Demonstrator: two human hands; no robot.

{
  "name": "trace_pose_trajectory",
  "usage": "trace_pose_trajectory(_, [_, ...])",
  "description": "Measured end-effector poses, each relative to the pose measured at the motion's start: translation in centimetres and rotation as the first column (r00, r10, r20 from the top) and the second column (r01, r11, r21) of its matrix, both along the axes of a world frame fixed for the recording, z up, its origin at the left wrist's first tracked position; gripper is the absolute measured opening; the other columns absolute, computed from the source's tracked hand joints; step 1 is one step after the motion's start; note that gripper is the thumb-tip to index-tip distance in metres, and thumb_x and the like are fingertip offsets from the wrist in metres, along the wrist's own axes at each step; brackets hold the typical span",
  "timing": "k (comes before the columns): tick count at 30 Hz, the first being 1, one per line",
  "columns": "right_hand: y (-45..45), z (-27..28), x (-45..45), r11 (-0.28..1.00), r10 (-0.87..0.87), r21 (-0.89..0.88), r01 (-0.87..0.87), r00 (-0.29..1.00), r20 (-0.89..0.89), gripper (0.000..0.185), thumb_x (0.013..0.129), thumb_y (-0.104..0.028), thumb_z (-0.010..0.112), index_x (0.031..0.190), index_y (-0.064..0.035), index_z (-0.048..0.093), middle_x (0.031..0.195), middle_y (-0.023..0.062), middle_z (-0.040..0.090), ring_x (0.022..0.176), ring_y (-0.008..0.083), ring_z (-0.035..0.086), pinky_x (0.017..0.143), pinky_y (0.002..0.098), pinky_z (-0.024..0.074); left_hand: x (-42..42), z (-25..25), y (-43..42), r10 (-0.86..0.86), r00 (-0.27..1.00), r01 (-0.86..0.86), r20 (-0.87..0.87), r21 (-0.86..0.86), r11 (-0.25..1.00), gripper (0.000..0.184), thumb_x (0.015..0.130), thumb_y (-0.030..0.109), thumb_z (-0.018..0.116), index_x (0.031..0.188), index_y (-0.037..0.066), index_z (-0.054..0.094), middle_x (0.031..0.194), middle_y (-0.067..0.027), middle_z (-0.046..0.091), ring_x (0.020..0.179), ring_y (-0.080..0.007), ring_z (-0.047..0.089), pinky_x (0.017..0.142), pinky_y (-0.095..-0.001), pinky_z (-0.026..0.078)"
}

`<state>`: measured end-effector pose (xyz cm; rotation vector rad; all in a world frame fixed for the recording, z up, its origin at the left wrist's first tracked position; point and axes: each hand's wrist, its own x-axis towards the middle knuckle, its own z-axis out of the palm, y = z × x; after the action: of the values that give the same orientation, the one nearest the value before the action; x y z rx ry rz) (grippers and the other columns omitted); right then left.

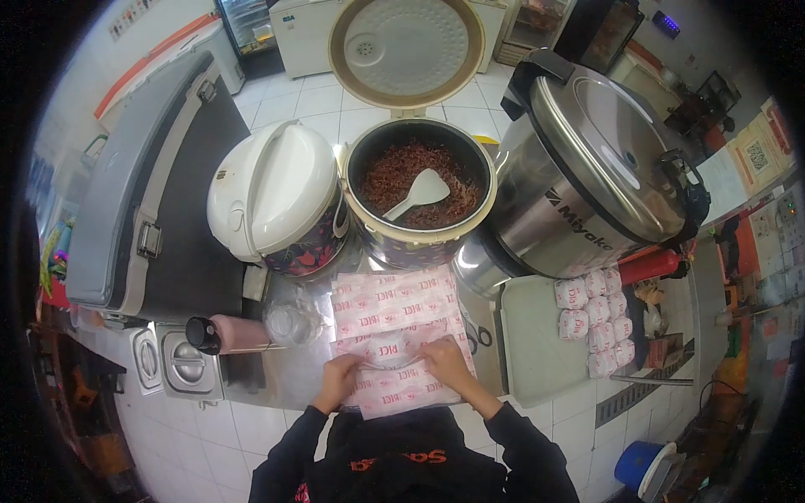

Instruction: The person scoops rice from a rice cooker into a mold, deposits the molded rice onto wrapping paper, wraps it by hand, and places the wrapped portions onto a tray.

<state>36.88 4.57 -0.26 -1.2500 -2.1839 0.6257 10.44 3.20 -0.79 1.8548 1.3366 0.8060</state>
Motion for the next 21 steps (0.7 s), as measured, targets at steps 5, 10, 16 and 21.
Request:
trace_pose_trajectory(5, [1.7,1.4,-2.1,0.896,-0.276,-0.321,0.307,0.951,0.138,0.007,0.068,-0.006,0.059,0.074,-0.0054,0.058,0.065,0.0107,0.059,0.063,0.03,0.054,0.068,0.0385,0.0393,2.0,2.4,1.9,0.277,0.958,-0.282,-0.078,-0.061,0.958,0.025,0.064,0.002,0.062,0.089,0.002,0.056,0.095,-0.0115,0.053,0.082,-0.0329,0.057,0.061,-0.0392,0.048])
trace_pose_trajectory(10, [4.7,3.4,-3.8,0.983,-0.144,-0.041,0.177,0.896,0.42,0.015,0.063,-0.01,0.062,0.076,-0.0057,0.057,0.071,0.0107,0.056,0.067,0.0295,0.054,0.068,0.0387,0.0387,2.1,4.0,4.9,0.181,0.887,-0.116,-0.424,0.175,0.978,0.028,0.061,0.011,0.07,0.084,0.005,0.055,0.092,-0.0102,0.05,0.078,-0.0327,0.055,0.056,-0.039,0.044])
trace_pose_trajectory(16, [3.2,1.5,-2.3,0.988,-0.002,0.145,-0.059,0.922,0.386,0.019,0.063,-0.013,0.059,0.08,-0.0055,0.058,0.079,0.0076,0.053,0.073,0.0222,0.054,0.065,0.0324,0.0438,1.6,1.0,3.4,0.074,0.947,-0.037,-0.312,0.121,0.992,0.019,0.062,0.008,0.066,0.075,0.005,0.053,0.079,-0.0088,0.052,0.067,-0.0277,0.054,0.055,-0.0384,0.044])
trace_pose_trajectory(21, [0.5,0.9,-2.2,0.962,-0.017,0.26,-0.081,0.935,0.354,0.017,0.065,-0.008,0.056,0.08,-0.0012,0.058,0.077,0.0061,0.052,0.069,0.021,0.054,0.055,0.0301,0.047,3.2,-0.1,-0.1,0.108,0.953,-0.014,-0.282,0.315,0.949,0.019,0.06,0.0,0.057,0.079,0.004,0.055,0.087,-0.0105,0.054,0.069,-0.0249,0.057,0.056,-0.0344,0.047])
